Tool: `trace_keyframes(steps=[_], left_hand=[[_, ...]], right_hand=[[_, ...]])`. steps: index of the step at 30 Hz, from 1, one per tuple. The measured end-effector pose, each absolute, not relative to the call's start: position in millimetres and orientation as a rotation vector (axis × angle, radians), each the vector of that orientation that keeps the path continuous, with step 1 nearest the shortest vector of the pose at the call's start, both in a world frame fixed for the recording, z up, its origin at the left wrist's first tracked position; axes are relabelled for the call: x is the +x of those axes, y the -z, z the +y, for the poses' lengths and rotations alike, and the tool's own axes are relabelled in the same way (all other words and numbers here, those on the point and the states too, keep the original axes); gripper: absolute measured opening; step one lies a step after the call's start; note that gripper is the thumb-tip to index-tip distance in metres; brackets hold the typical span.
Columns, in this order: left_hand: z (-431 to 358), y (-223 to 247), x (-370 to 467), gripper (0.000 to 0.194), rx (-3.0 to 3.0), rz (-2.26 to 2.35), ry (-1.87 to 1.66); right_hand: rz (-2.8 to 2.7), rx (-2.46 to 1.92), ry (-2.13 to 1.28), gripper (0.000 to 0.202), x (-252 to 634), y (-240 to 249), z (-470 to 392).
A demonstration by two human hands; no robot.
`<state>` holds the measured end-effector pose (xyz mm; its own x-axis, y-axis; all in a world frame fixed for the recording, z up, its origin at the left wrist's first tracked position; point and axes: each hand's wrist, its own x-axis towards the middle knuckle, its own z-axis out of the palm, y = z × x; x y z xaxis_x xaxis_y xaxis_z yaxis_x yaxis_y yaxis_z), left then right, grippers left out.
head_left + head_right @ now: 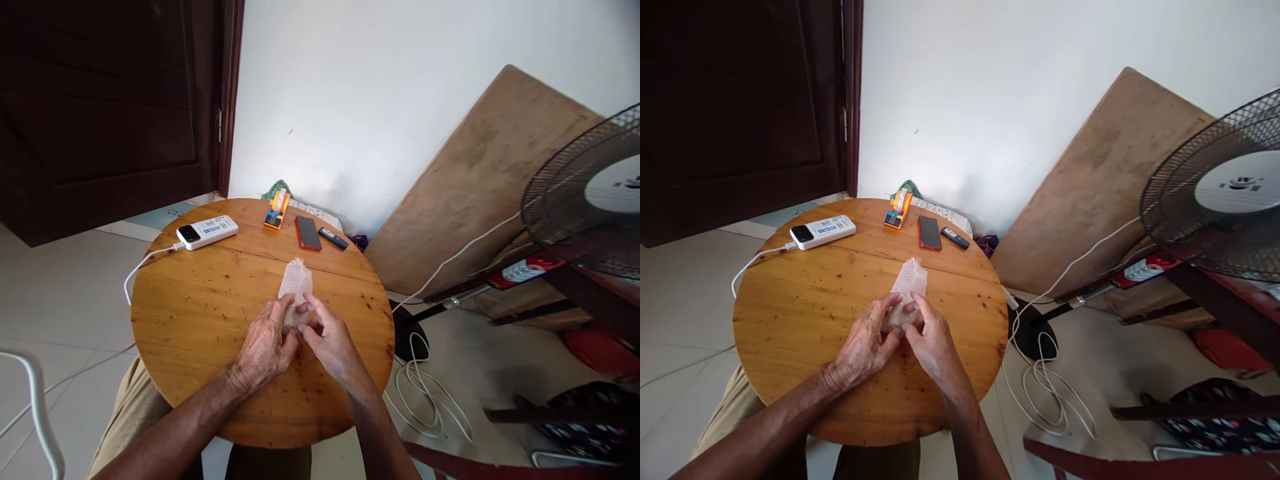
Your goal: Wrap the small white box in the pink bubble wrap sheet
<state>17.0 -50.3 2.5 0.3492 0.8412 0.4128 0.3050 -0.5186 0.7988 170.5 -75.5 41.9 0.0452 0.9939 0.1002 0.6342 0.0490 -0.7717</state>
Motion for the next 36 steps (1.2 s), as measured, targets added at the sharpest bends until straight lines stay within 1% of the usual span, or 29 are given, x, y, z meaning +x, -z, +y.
trace_keyframes(steps=[2,5,8,11,13,15,17,19,21,23,25,27,28,32,36], left_hand=[[-49.4,-5.1,15.8,0.052,1.956,0.998,-1.141],[-46.3,-10.9,15.8,0.03,1.892,1.085,-1.165],[-41.9,-17.3,20.1,0.011,1.867,1.238,-1.084],[-37.5,-20.6,27.9,0.004,1.925,1.358,-0.962],[-35.2,-19.5,32.5,0.003,1.958,1.378,-0.954],[-33.7,-15.8,35.1,0.004,1.982,1.364,-1.003],[-33.1,-11.2,36.0,0.006,2.0,1.346,-1.06],[-33.2,-7.5,35.9,0.007,2.021,1.346,-1.096],[-33.6,-5.8,35.7,0.009,2.04,1.354,-1.104],[-34.0,-5.7,35.7,0.011,2.048,1.364,-1.093],[-34.1,-6.3,35.9,0.015,2.055,1.363,-1.081],[-34.2,-6.5,36.1,0.018,2.072,1.356,-1.079],[-34.3,-6.3,36.1,0.018,2.08,1.351,-1.082],[-35.0,-4.3,36.5,0.018,2.09,1.328,-1.103],[-36.0,-2.9,37.3,0.019,2.081,1.313,-1.12]], right_hand=[[-1.766,-1.704,-0.559,0.06,169.5,-42.1,-72.3],[-1.883,-1.728,-0.434,0.062,166.6,-43.1,-71.8],[-1.936,-1.748,-0.405,0.063,164.4,-45.6,-75.9],[-1.938,-1.752,-0.446,0.068,166.4,-48.5,-79.3],[-1.902,-1.696,-0.555,0.071,171.1,-49.5,-79.4],[-1.83,-1.583,-0.738,0.071,178.0,-49.4,-77.6],[-1.758,-1.456,-0.91,0.068,186.7,-48.8,-74.3],[-1.709,-1.393,-0.964,0.061,196.5,-48.7,-69.3],[-1.715,-1.407,-0.836,0.05,206.1,-50.2,-61.6],[-1.807,-1.432,-0.585,0.04,213.2,-53.3,-50.7],[-2.007,-1.409,-0.36,0.044,215.7,-56.7,-37.0],[-2.246,-1.396,-0.204,0.049,213.5,-59.8,-22.3],[-2.352,-1.409,-0.145,0.047,211.4,-61.4,-15.2],[-2.589,-1.447,-0.028,0.023,206.6,-71.5,6.8],[-2.545,-1.42,0.028,0.022,210.8,-85.4,19.0]])
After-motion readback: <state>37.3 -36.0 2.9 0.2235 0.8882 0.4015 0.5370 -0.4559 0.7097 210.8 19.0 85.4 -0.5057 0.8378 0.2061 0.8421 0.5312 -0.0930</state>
